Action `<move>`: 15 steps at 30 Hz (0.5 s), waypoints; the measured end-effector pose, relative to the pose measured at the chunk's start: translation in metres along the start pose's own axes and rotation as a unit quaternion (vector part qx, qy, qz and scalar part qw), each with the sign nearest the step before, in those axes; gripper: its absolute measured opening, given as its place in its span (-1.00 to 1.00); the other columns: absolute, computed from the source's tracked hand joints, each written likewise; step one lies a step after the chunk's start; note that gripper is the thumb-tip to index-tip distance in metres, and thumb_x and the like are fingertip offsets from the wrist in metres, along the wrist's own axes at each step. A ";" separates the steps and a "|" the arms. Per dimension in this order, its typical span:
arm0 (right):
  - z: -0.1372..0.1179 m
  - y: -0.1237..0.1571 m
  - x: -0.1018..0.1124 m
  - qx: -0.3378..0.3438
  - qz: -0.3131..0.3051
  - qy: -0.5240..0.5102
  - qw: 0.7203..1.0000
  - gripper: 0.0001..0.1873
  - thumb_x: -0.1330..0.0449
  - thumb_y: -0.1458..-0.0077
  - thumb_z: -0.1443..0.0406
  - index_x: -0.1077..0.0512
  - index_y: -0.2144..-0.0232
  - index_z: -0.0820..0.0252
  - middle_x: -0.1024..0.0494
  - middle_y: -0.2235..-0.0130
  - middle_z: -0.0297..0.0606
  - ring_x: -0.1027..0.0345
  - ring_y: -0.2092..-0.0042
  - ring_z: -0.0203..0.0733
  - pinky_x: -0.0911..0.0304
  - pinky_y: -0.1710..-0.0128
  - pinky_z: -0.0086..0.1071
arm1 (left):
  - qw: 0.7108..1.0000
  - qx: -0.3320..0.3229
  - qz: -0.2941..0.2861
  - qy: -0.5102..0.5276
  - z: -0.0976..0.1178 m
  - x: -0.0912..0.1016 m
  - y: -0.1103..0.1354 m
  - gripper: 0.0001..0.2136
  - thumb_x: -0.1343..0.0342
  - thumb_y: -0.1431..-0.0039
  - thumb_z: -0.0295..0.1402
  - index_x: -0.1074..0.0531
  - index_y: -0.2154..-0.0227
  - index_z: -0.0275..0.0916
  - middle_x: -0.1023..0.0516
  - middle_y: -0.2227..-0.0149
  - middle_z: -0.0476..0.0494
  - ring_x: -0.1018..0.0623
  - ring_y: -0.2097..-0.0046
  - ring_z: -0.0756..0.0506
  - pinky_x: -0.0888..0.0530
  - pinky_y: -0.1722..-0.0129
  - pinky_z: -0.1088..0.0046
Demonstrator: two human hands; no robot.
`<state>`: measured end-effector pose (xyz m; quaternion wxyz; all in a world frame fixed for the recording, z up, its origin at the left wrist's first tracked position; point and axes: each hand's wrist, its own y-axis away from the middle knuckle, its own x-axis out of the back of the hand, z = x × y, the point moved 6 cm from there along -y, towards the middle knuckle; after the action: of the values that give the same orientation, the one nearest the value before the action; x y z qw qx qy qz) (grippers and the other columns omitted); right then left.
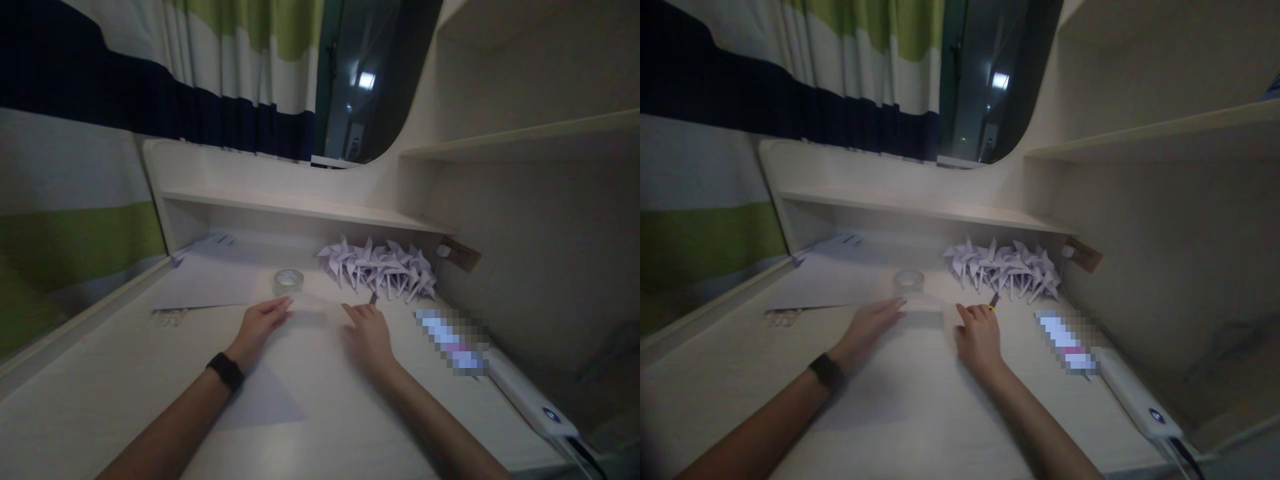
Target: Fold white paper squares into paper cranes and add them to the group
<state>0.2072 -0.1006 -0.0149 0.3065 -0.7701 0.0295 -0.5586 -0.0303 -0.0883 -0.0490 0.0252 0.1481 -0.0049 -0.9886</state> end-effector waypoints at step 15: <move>-0.001 -0.016 -0.050 -0.144 0.016 -0.308 0.940 -0.75 -0.14 0.23 0.54 -0.48 0.50 0.16 -0.50 0.39 -0.30 -0.37 0.34 -0.22 -0.32 0.29 -0.38 | 1.000 -0.013 0.002 -0.013 0.004 -0.003 0.003 -0.64 -0.34 0.06 -0.21 -0.57 0.21 -0.31 -0.52 -0.01 -0.29 -0.56 0.12 -0.09 -0.47 0.12 0.48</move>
<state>0.1825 -0.0688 -0.0484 0.1957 -0.9398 0.0264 -0.2788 -0.0289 -0.0915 -0.0442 0.0294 0.1349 0.0068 -0.9904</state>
